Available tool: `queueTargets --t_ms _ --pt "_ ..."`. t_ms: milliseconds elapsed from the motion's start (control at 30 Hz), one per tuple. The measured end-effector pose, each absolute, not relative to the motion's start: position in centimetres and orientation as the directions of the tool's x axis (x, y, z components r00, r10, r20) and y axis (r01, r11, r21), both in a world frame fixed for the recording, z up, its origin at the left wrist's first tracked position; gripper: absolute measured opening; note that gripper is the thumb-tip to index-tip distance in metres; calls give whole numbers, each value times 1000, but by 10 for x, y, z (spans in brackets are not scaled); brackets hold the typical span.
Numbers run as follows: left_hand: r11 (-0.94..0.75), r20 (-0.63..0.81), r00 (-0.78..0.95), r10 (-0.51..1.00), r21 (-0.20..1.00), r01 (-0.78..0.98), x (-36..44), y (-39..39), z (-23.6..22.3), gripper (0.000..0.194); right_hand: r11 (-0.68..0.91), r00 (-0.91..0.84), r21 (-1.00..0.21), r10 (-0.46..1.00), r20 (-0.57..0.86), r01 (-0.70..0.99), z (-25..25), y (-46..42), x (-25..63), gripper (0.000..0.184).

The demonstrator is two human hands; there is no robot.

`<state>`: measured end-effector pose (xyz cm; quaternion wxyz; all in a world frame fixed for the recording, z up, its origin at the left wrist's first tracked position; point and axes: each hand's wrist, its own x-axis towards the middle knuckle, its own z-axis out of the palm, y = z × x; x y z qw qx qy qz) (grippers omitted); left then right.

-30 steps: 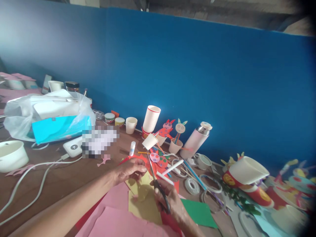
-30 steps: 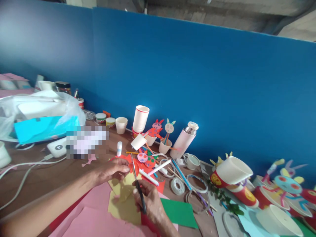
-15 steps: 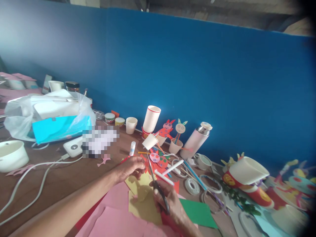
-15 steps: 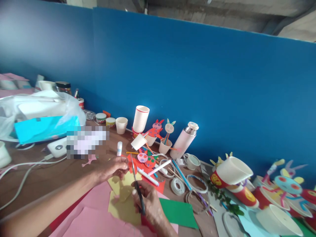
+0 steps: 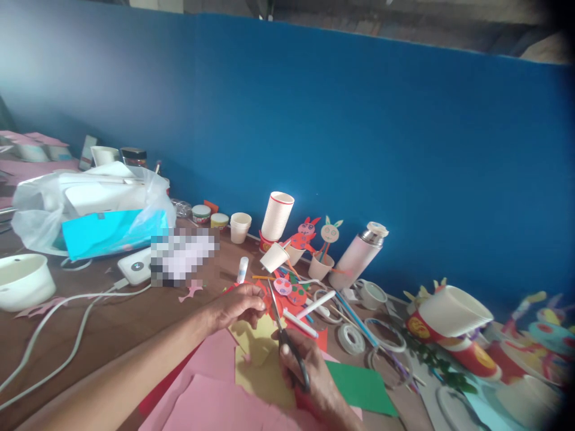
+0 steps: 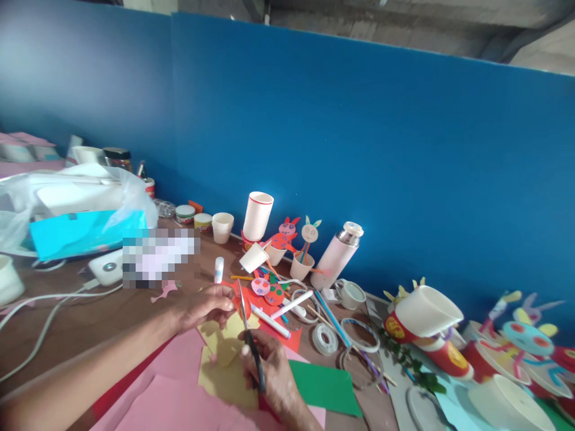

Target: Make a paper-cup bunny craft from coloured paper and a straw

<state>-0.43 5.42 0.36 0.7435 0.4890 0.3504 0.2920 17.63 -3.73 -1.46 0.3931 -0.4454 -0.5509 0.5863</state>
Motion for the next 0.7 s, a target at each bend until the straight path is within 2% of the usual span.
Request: queueTargets --t_ms 167,267,433,700 --pt "354 -207 603 770 925 -134 -2 52 3 12 -104 -269 -994 957 -106 22 -11 -37 176 50" --pt "348 -188 615 766 925 -151 -1 51 1 18 -114 -262 -992 957 -122 44 -10 -37 176 53" --pt "306 -177 586 791 943 -128 0 53 -6 18 -90 -300 -995 949 -99 43 -14 -37 176 53" --pt "342 -220 619 754 936 -84 -1 55 -6 16 -59 -340 -997 937 -74 55 -19 -36 179 54"
